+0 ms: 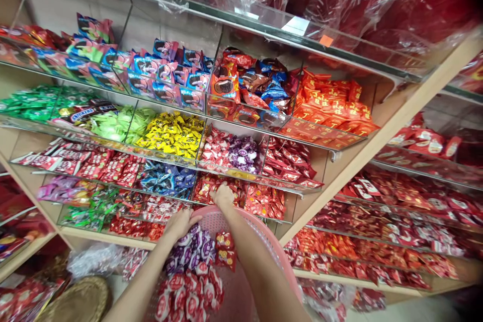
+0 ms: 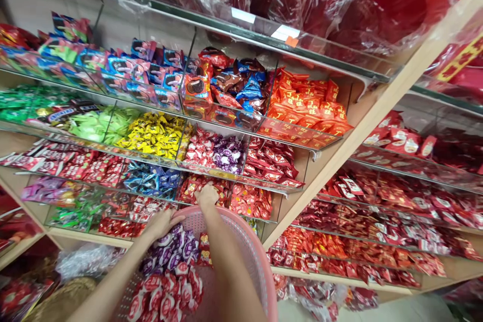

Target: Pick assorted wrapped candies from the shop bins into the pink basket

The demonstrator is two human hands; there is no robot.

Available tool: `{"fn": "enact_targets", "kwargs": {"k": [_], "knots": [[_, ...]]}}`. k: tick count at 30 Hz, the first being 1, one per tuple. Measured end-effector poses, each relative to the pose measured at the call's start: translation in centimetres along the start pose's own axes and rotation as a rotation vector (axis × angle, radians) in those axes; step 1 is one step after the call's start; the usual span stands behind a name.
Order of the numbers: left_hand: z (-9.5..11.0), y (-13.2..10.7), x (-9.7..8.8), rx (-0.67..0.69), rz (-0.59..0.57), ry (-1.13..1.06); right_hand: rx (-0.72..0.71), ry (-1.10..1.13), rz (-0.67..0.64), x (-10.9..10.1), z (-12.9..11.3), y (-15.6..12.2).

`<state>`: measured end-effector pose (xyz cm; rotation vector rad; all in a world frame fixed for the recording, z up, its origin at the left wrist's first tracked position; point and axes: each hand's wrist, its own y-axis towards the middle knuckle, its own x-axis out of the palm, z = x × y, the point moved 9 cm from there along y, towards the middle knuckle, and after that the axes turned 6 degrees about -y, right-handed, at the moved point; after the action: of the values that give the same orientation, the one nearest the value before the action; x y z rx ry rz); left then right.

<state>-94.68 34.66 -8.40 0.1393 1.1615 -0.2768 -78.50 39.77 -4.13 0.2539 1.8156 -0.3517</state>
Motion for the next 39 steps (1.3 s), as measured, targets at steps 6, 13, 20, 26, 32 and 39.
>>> {"fn": "enact_targets", "kwargs": {"k": [6, 13, 20, 26, 32, 39], "knots": [[0.0, 0.1, 0.1, 0.007, -0.008, -0.009, 0.012, 0.055, -0.029, -1.2, 1.3, 0.3], [0.2, 0.2, 0.1, 0.013, -0.016, 0.006, -0.148, 0.222, -0.240, -3.4, 2.9, -0.5], [0.3, 0.1, -0.1, 0.016, -0.007, 0.014, -0.473, 0.370, -0.447, -1.9, 7.0, -7.3], [0.3, 0.1, 0.0, 0.017, -0.015, 0.000, -0.476, -0.352, -0.199, 3.1, 12.6, -11.4], [0.4, 0.0, 0.0, 0.020, -0.015, 0.006, -0.459, -0.544, -0.041, 5.0, 12.3, -12.1], [0.3, -0.1, 0.0, 0.010, -0.008, 0.014, -0.480, -0.570, 0.153, 5.1, 11.3, -12.4]]}}
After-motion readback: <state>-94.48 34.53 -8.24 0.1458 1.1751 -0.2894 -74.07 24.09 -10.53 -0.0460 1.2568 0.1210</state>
